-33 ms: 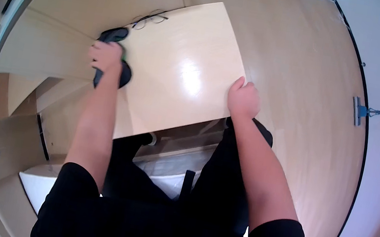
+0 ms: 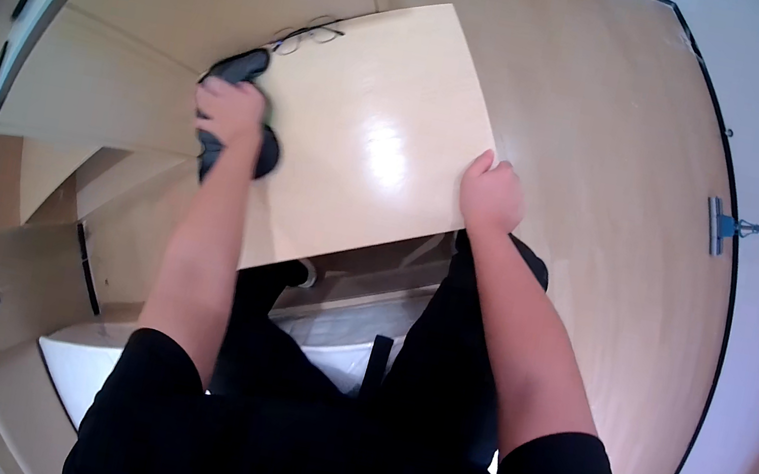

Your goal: The person wipes the surface of a black padded laptop case with their hands while sitting at a light-colored table.

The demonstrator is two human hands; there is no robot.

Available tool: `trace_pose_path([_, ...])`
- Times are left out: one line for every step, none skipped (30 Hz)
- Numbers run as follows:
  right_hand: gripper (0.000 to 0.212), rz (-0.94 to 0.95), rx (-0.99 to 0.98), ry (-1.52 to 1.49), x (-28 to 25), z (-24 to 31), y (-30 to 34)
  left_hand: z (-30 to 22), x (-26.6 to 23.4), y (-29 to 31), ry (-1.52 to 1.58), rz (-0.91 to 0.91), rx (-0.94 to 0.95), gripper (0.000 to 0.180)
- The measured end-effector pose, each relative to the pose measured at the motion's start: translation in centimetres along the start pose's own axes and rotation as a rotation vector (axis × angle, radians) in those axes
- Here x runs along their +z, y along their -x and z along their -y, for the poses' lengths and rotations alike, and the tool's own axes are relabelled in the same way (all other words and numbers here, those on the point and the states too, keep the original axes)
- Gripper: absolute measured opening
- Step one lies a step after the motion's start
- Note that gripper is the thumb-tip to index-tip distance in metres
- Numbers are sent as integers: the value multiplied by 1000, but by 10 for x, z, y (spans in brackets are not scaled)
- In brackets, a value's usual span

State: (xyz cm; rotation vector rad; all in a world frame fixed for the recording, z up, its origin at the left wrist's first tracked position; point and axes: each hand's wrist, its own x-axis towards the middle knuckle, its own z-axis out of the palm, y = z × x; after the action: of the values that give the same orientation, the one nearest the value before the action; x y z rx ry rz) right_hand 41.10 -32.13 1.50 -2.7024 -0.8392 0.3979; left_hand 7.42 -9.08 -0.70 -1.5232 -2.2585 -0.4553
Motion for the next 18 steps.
trace_pose_path([54,-5,4,8,0,-10,-5,-24,-20,41,93,71,92,60])
trace_pose_path([57,0,32,26,0,-12,-6,-37,-41,73,127,147,155,64])
trace_pose_path([59,5,53,37,-1,-10,-7,-45,-60,100,138,242,223,65])
trace_pose_path([59,7,37,25,-2,-7,-5,-50,-75,126,149,338,293,66])
trace_pose_path([59,9,31,8,-1,-4,-1,-54,-90,152,163,333,345,66])
trace_pose_path([60,12,29,-5,1,-4,2,-57,-103,176,177,331,399,67])
trace_pose_path([60,7,18,-14,0,-6,0,-63,-118,195,227,360,444,69])
trace_pose_path([60,-16,16,1,-1,-13,-6,-74,-131,213,298,395,494,72])
trace_pose_path([60,-30,12,2,-3,-18,-11,-81,-140,226,367,414,564,73])
trace_pose_path([60,-23,3,-13,0,-20,-8,-73,-144,235,417,437,629,75])
trace_pose_path([56,26,-38,-13,3,-22,-5,-64,-145,240,445,432,720,79])
trace_pose_path([52,57,-87,-22,-1,-15,-6,-51,-150,240,467,472,797,79])
trace_pose_path([52,44,-109,-38,-6,-9,0,-37,-154,239,499,531,862,77])
trace_pose_path([49,-4,-267,11,-10,-7,10,-21,-156,236,531,590,929,75])
trace_pose_path([50,-58,-412,73,-12,-15,20,-8,-168,238,541,569,927,75])
trace_pose_path([53,-194,-668,109,-14,-25,24,-1,-182,236,620,660,932,75])
trace_pose_path([59,-334,-924,145,-14,-29,34,11,-194,229,690,745,940,74])
trace_pose_path([64,-313,-1105,29,-9,-29,51,33,-196,227,729,557,920,76])
